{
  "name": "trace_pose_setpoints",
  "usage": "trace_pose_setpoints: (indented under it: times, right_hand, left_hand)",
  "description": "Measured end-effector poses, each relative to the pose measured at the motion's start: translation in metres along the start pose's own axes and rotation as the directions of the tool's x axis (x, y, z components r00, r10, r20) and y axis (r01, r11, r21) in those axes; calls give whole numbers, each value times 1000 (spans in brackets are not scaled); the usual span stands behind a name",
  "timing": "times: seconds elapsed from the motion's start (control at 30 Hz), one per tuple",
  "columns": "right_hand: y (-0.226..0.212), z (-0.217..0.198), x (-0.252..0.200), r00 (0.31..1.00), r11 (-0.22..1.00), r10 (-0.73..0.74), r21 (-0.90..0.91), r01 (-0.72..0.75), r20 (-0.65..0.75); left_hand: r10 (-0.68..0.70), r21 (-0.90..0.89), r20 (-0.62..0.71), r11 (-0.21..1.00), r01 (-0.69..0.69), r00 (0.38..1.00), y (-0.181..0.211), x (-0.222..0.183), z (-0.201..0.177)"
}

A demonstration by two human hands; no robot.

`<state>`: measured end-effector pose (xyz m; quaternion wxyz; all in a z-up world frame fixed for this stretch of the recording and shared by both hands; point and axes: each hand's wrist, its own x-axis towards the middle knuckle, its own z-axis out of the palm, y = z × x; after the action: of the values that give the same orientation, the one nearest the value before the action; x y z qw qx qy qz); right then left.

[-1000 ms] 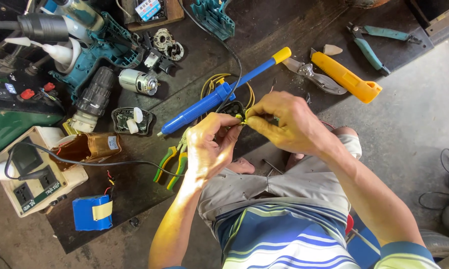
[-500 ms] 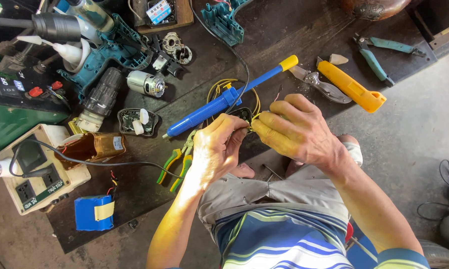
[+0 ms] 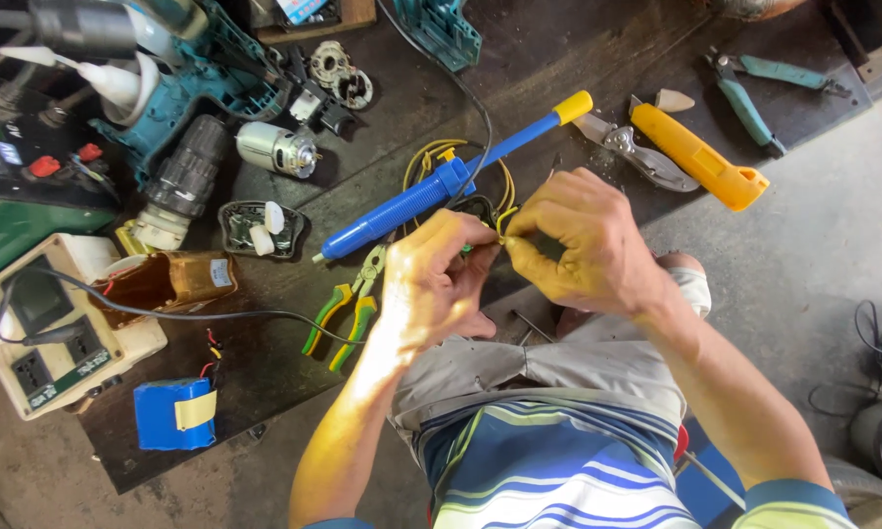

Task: Soldering wires onto a circuit board at a repair bench

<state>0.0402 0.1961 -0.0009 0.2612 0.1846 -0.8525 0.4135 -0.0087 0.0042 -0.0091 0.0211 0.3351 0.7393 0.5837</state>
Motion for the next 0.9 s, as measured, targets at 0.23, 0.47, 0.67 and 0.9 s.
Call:
trace_pose_setpoints:
  times: [0.23,0.47,0.67,0.9]
  right_hand:
    - [-9,-32,26,922,901,-314,-236,365,226]
    - [-6,-31,32,922,940,-259,-146,310,286]
    - [-6,-27,18,969,993,-57,-88,80,241]
    - [6,-40,-62,977,969,161,-165,-183,-137]
  left_hand:
    - [55,116,167,990,-75,984,21,15,-15]
    - [6,163,136,986,-28,991,15,15,-10]
    - [-118,148,88,984,104,989,24,11,-4]
    - [-87,205,18,975,81,996,24,-18,-12]
